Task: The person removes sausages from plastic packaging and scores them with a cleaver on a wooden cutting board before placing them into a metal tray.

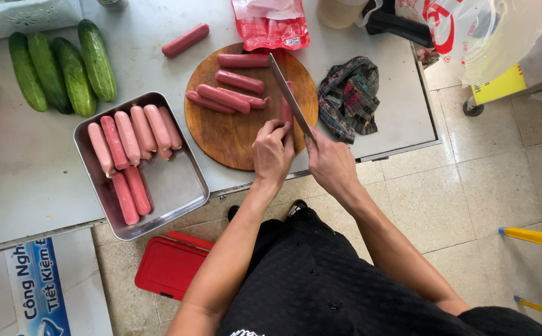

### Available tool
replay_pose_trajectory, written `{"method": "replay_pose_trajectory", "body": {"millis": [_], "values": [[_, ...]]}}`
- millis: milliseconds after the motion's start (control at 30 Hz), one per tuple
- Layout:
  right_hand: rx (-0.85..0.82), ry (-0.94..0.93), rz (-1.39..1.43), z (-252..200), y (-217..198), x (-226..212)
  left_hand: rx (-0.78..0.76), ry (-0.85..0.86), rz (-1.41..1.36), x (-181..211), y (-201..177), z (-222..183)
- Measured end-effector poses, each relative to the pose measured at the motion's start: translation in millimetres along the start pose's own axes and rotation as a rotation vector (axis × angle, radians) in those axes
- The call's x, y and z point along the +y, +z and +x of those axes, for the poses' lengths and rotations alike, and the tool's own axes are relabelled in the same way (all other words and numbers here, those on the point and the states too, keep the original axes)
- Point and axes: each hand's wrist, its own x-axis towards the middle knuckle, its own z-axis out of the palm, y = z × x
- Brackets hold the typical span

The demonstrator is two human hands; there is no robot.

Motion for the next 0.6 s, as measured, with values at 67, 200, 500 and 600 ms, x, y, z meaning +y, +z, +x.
{"method": "replay_pose_trajectory", "body": {"millis": [67,200,500,600], "values": [[-0.060,0.071,0.003,-11.8,-7.8,-3.6,0.025,-0.009,-0.019,-0.2,0.1,-0.8],[-0.052,0.039,-0.009,-12.3,-5.5,-12.8,0.026,-0.008,-0.057,-1.4,-0.4,-3.6],[0.043,0.107,0.208,-21.9,-26.4,-14.3,-0.022,0.206,0.158,-9.6,13.8,10.4],[0.032,0.157,0.177,-20.2,-27.0,-9.6,-0.091,0.055,0.217,-18.5,21.5,30.6]]}}
